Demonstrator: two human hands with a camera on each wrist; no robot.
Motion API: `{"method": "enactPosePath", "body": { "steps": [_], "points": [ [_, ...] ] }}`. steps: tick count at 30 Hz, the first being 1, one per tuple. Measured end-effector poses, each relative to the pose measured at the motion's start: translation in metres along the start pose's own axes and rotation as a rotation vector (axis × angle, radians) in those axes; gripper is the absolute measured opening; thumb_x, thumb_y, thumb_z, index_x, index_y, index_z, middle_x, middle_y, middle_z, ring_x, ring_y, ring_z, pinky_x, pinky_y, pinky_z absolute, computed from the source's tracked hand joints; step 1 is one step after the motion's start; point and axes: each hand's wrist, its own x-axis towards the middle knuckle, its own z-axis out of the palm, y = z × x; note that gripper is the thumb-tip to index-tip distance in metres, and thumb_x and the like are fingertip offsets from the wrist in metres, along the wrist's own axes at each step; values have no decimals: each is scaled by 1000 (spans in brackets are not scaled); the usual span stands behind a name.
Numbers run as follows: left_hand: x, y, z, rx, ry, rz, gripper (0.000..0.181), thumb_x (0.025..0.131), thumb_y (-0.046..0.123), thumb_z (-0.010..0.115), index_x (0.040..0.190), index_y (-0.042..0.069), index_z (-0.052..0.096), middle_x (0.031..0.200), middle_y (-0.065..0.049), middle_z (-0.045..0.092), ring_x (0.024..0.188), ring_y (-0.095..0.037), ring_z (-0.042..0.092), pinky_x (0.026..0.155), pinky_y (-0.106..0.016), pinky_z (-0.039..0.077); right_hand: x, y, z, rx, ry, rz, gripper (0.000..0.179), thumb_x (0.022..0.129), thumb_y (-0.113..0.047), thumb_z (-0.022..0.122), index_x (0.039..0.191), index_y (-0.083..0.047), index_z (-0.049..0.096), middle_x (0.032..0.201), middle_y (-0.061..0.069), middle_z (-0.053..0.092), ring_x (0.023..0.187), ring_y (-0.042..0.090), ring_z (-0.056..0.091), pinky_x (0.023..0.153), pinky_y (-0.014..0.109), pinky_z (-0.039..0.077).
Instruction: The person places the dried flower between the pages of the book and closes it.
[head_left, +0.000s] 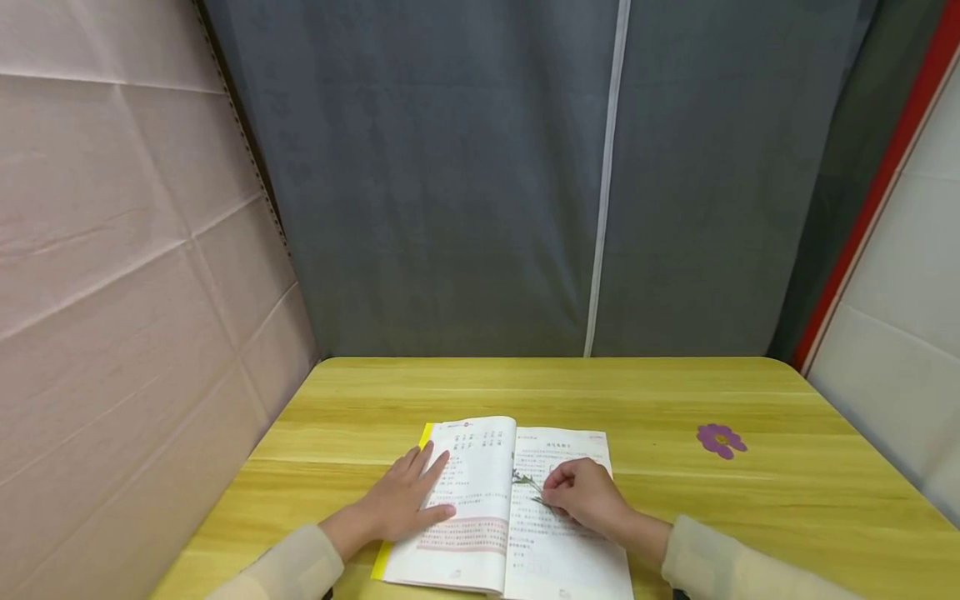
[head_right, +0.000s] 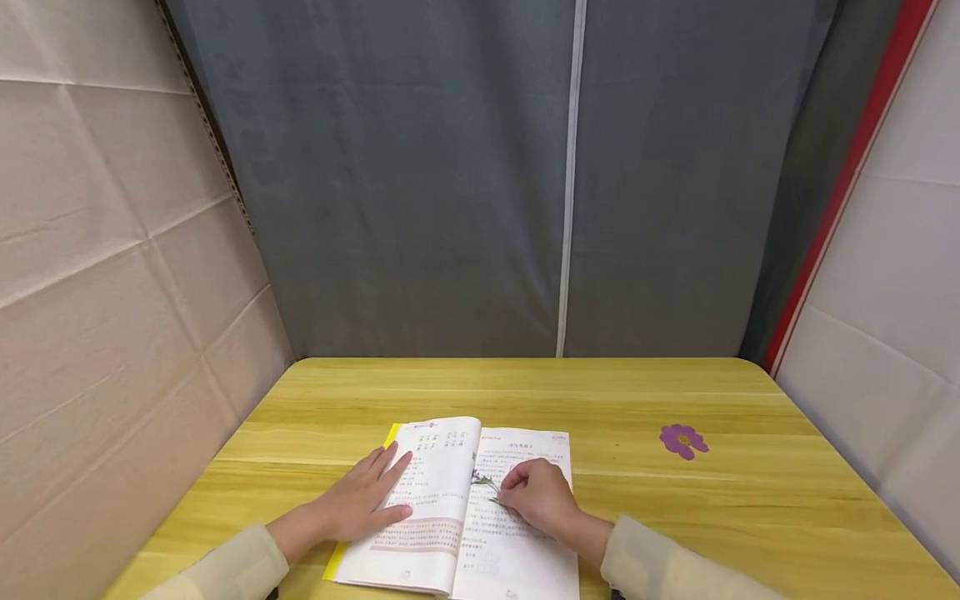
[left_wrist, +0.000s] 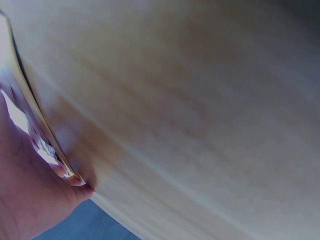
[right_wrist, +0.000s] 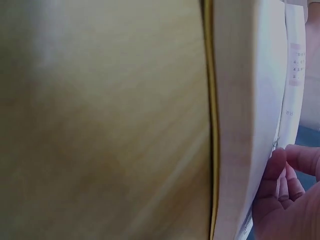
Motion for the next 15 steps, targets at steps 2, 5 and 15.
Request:
{"method": "enactPosePath", "body": {
  "steps": [2,5,15],
  "points": [
    [0,0,0,1,-1,-1,93,90,75,29,157,12,16,160,-20,6,144,-43,9,113,-57,16,0,0,-1,6,-9,-19,10,80,-5,76,77,-7,67,60,-1,57,47,9,48,42,24,42],
    [0,0,0,7,0,-1,92,91,75,30,157,12,16,160,-20,6,144,-43,9,113,-56,15,3,-1,-6,28,-13,-48,10,80,-4,76,77,-6,66,58,0,57,45,9,47,41,24,41],
    [-1,0,-1,9,8,3,93,90,75,30,157,12,17,160,-21,6,143,-44,10,113,-56,16,22,-5,-38,-94,36,-90,9,81,-3,76,86,-4,68,72,1,59,64,14,53,56,27,47]
  ]
}}
